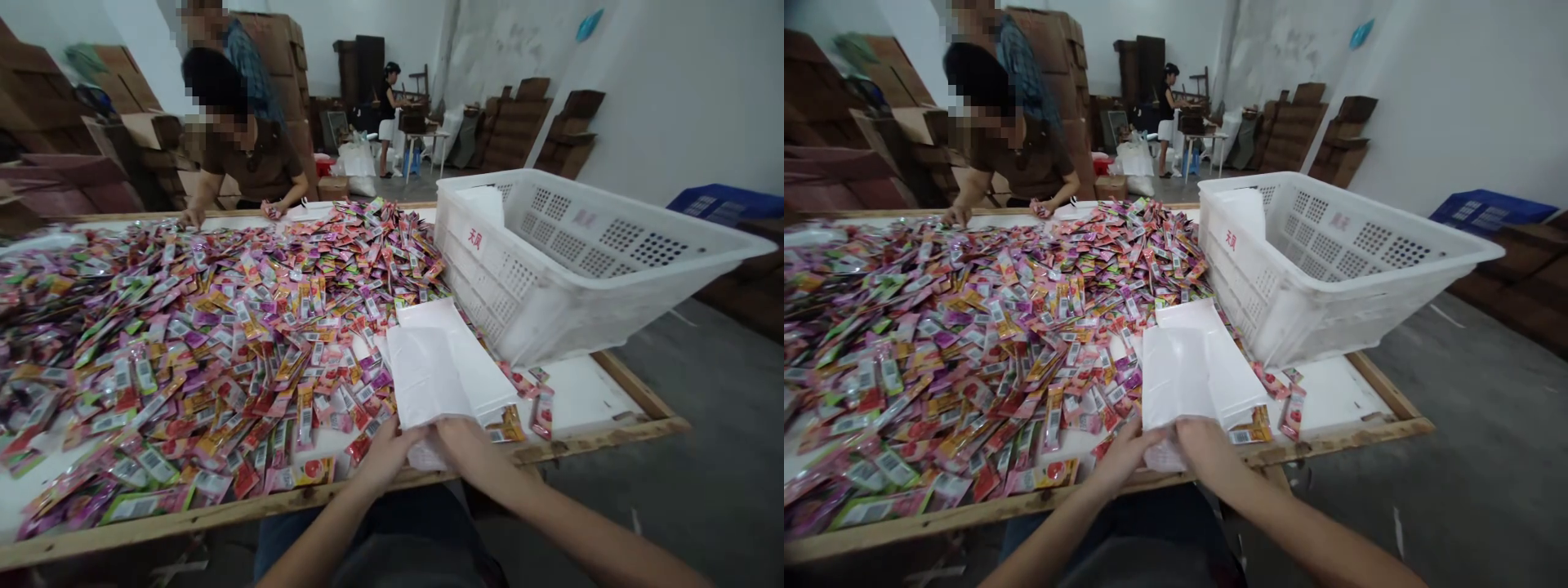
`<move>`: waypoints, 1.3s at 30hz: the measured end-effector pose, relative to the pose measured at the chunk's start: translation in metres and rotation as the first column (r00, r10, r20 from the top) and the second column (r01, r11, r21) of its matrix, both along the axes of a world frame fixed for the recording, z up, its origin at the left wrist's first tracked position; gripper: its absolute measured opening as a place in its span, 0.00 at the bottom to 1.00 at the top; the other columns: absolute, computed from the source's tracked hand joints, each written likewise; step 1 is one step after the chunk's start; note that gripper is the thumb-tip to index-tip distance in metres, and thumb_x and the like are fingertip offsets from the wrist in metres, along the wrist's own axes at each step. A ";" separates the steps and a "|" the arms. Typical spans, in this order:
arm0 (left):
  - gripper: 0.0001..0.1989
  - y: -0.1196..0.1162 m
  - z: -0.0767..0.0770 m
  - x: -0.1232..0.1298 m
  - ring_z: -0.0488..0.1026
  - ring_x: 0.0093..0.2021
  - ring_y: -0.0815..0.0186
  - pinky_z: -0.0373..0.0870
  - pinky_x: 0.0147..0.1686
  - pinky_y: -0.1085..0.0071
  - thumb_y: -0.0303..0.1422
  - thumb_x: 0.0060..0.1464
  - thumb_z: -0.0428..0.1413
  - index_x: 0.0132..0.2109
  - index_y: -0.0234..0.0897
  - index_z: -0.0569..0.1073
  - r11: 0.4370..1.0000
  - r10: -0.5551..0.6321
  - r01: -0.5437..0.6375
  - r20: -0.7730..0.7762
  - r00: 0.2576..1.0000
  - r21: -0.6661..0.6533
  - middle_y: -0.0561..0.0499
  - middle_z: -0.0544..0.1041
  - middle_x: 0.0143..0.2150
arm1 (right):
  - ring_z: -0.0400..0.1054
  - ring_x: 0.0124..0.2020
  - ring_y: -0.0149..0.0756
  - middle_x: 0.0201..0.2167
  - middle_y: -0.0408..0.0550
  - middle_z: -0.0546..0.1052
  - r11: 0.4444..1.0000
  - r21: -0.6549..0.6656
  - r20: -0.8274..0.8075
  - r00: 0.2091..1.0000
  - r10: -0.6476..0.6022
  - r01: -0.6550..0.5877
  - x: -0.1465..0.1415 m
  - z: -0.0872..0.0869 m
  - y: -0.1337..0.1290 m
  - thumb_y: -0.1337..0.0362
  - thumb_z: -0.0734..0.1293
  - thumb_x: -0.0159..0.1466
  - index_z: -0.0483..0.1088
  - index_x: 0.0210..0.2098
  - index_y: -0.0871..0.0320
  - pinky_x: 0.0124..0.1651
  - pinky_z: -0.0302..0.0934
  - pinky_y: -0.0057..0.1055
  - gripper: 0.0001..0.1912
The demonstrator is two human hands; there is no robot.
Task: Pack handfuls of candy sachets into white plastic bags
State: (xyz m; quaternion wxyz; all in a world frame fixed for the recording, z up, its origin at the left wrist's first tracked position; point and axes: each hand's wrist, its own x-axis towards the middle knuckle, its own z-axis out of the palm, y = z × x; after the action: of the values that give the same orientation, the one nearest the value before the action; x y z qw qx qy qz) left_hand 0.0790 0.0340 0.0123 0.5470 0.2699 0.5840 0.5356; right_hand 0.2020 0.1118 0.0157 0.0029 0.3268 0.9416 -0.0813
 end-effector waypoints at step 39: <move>0.18 -0.071 0.017 -0.038 0.74 0.33 0.64 0.70 0.33 0.69 0.41 0.58 0.39 0.39 0.35 0.70 0.889 -0.458 0.376 -0.519 0.722 -0.261 0.49 0.76 0.33 | 0.71 0.35 0.45 0.32 0.55 0.76 0.886 -0.382 0.019 0.961 -0.276 0.262 0.211 -0.026 -0.008 0.69 0.58 0.52 0.72 0.39 0.57 0.35 0.65 0.37 0.17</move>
State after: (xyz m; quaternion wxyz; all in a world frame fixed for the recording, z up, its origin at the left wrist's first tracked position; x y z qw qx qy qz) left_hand 0.0407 -0.0375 0.0291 0.4720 0.5029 0.6788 0.2519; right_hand 0.4130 0.1043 -0.0101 0.0383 0.4459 0.8531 -0.2681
